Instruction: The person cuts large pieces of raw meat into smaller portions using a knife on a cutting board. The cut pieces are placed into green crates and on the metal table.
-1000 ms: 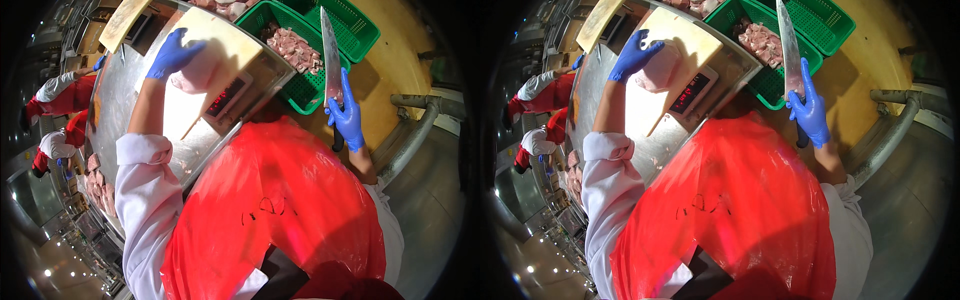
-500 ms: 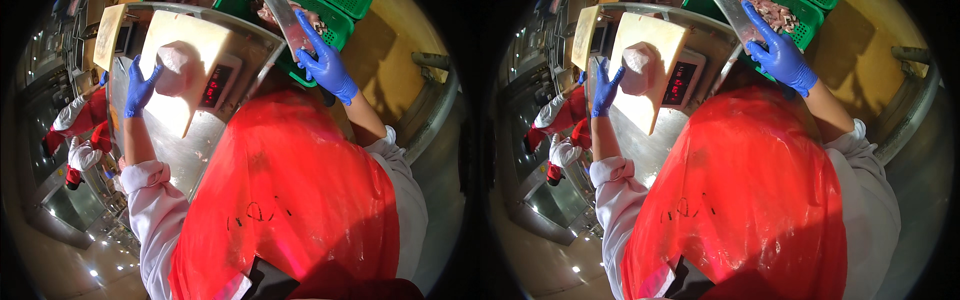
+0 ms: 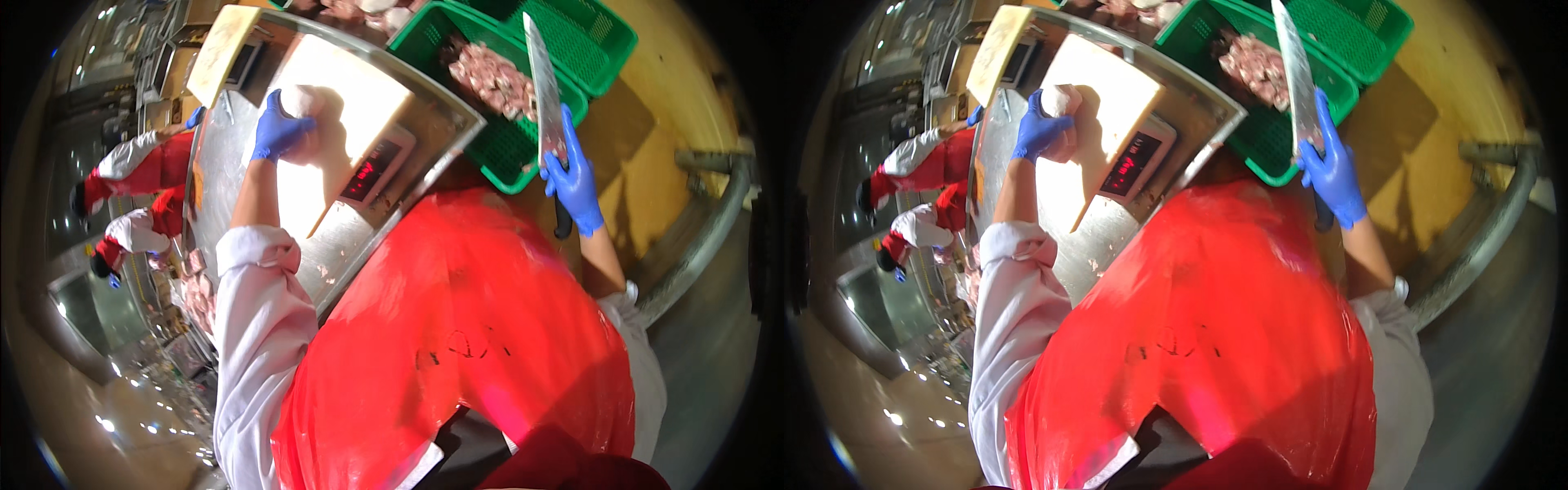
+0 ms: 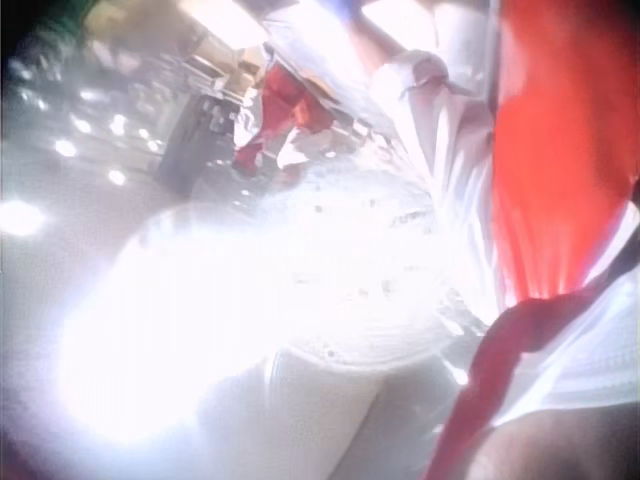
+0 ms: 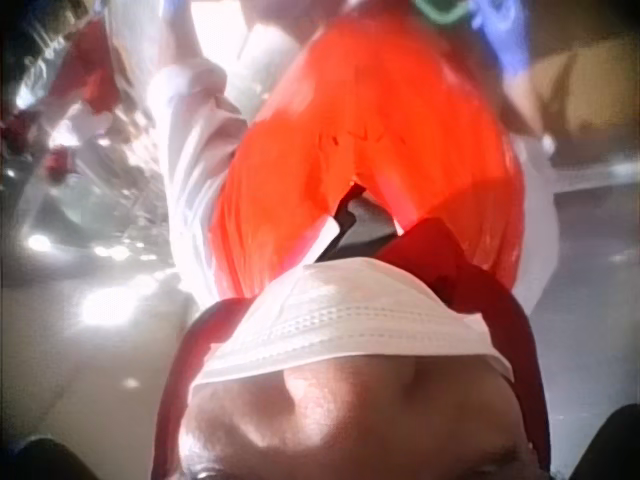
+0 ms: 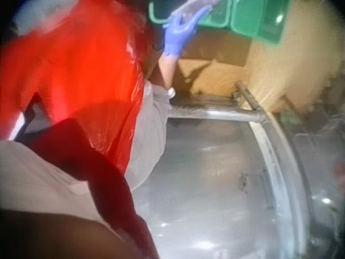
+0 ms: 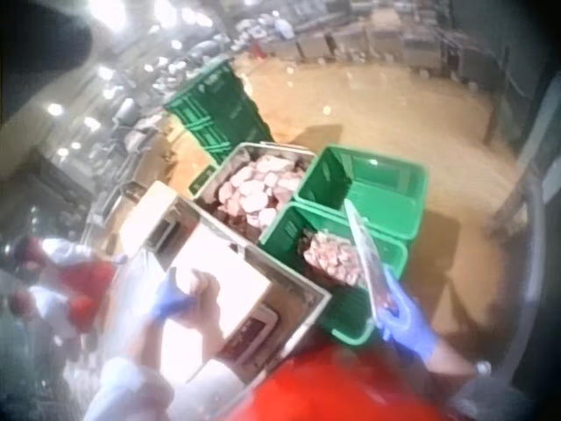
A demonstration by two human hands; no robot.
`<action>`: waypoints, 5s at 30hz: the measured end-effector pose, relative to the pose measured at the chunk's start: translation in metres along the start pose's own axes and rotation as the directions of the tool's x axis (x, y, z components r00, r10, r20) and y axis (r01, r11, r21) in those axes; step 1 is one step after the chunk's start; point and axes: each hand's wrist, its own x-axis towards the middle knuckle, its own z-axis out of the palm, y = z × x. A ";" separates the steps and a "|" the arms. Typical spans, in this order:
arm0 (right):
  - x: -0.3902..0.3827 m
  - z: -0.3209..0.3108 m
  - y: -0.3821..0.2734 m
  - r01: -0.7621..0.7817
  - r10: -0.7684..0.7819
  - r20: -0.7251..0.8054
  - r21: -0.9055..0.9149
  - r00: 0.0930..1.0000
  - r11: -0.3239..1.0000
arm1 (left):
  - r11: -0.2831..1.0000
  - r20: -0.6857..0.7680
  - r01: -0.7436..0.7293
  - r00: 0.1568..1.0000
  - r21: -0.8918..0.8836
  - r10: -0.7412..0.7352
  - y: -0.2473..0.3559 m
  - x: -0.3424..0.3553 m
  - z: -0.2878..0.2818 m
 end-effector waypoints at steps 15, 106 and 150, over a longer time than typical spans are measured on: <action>0.020 0.038 -0.038 0.020 -0.019 0.009 -0.063 1.000 0.998 | -0.062 -0.181 -0.184 0.982 -0.981 -0.061 0.058 0.002 -0.157; 0.064 0.213 -0.084 0.153 -0.084 0.423 -0.132 0.902 0.979 | 0.724 -0.423 0.044 0.786 -0.688 -0.450 -0.040 -0.122 0.041; 0.083 0.175 -0.161 0.900 0.174 0.883 -0.421 0.436 -0.117 | 0.671 -0.648 -0.203 0.554 -0.714 -0.522 -0.037 -0.200 0.044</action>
